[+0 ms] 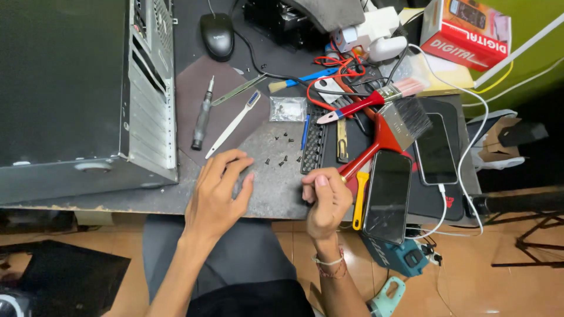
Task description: Disassembling a computer case by removing the side panel and preparing screws for repair
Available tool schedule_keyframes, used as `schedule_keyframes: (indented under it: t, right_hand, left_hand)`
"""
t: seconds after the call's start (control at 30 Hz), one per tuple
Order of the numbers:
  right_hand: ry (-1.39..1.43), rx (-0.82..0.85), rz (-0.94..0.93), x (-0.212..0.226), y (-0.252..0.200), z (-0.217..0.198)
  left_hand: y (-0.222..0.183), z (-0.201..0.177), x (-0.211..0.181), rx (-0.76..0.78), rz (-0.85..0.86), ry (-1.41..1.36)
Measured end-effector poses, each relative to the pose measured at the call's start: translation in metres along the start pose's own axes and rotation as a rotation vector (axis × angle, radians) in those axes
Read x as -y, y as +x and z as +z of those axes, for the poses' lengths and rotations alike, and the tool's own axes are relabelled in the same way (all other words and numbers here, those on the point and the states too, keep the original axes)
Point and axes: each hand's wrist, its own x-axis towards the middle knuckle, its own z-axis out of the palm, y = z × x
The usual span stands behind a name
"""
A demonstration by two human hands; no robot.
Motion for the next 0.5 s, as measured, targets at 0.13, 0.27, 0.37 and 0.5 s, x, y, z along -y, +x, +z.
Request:
schedule_keyframes:
  t: [0.13, 0.27, 0.37, 0.5]
  right_hand:
    - [-0.038, -0.004, 0.022, -0.002, -0.003, -0.001]
    - [0.015, -0.045, 0.071, -0.006, 0.002, -0.004]
    - [0.084, -0.047, 0.075, -0.006, 0.003, -0.004]
    - [0.154, -0.055, 0.031, -0.001, 0.006, 0.002]
  left_hand:
    - [0.005, -0.012, -0.003, 0.06, -0.05, -0.103]
    - [0.011, -0.016, -0.001, 0.043, -0.147, -0.303]
    - [0.009, -0.017, 0.0, 0.016, -0.212, -0.311]
    - [0.005, -0.01, 0.006, -0.058, -0.232, -0.246]
